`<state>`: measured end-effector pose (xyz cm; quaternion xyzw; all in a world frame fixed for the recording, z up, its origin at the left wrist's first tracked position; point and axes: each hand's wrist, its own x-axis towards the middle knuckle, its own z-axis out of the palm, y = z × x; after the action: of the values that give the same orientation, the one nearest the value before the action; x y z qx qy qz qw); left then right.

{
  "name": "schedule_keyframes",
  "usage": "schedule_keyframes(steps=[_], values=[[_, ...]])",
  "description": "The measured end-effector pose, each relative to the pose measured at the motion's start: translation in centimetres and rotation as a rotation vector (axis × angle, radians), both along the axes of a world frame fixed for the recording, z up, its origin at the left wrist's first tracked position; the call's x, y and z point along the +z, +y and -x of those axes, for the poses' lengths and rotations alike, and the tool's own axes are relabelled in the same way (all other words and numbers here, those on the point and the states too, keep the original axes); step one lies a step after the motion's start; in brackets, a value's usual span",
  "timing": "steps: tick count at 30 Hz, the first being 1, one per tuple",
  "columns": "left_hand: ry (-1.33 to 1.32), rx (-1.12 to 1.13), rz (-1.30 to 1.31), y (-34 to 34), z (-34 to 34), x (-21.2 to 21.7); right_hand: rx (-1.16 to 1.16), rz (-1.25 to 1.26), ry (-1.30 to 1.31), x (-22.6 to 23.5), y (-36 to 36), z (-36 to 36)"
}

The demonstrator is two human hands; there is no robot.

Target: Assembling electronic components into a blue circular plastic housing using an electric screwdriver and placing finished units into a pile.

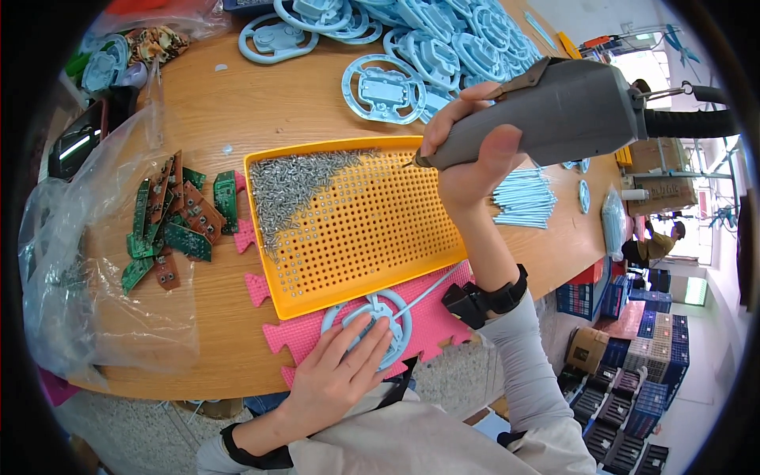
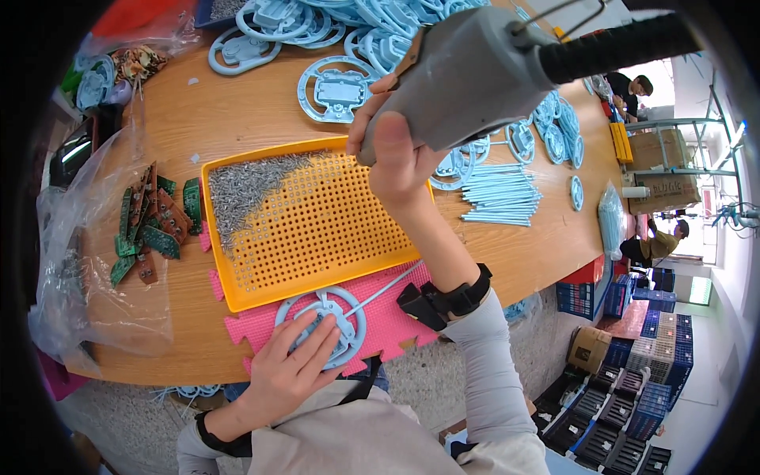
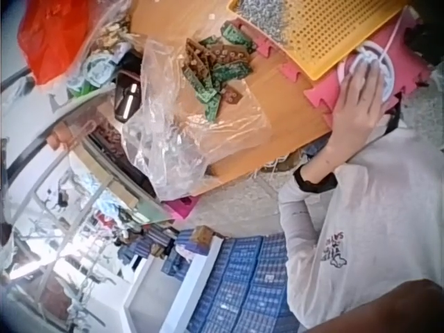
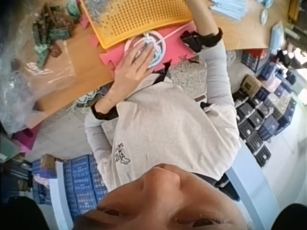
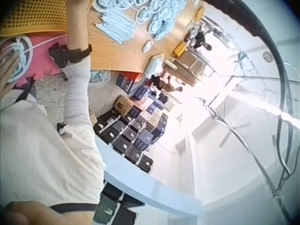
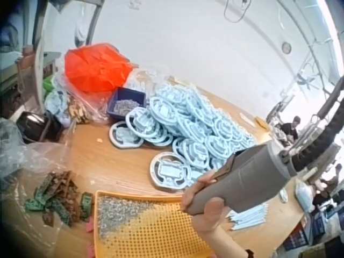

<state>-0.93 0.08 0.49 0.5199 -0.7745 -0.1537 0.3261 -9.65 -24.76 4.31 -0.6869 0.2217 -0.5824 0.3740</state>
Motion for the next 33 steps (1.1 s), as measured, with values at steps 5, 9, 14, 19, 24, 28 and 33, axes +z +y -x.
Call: schedule_keyframes(steps=[5,9,14,19,24,28,33], values=[[0.025,-0.007,-0.007,0.1,0.0,0.1,0.039,0.025,0.043,0.4,-0.4,0.6],[0.018,-0.01,-0.009,0.0,0.0,0.1,0.04,0.039,0.056,0.2,-0.2,0.4],[-0.013,-0.024,-0.037,0.2,0.1,0.0,0.073,0.03,0.021,0.1,-0.3,0.6],[-0.024,-0.023,-0.033,0.3,0.0,0.0,0.031,0.065,0.043,0.0,-0.2,0.0],[-0.061,-0.052,-0.055,0.4,0.1,0.3,0.038,0.043,0.003,0.5,-0.1,0.2],[-0.121,-0.063,-0.077,0.5,0.5,0.7,0.211,-0.091,-0.298,4.0,2.2,1.0],[-0.205,-0.06,-0.017,0.9,0.0,0.5,0.573,-0.09,-0.175,4.3,9.2,-0.1]])
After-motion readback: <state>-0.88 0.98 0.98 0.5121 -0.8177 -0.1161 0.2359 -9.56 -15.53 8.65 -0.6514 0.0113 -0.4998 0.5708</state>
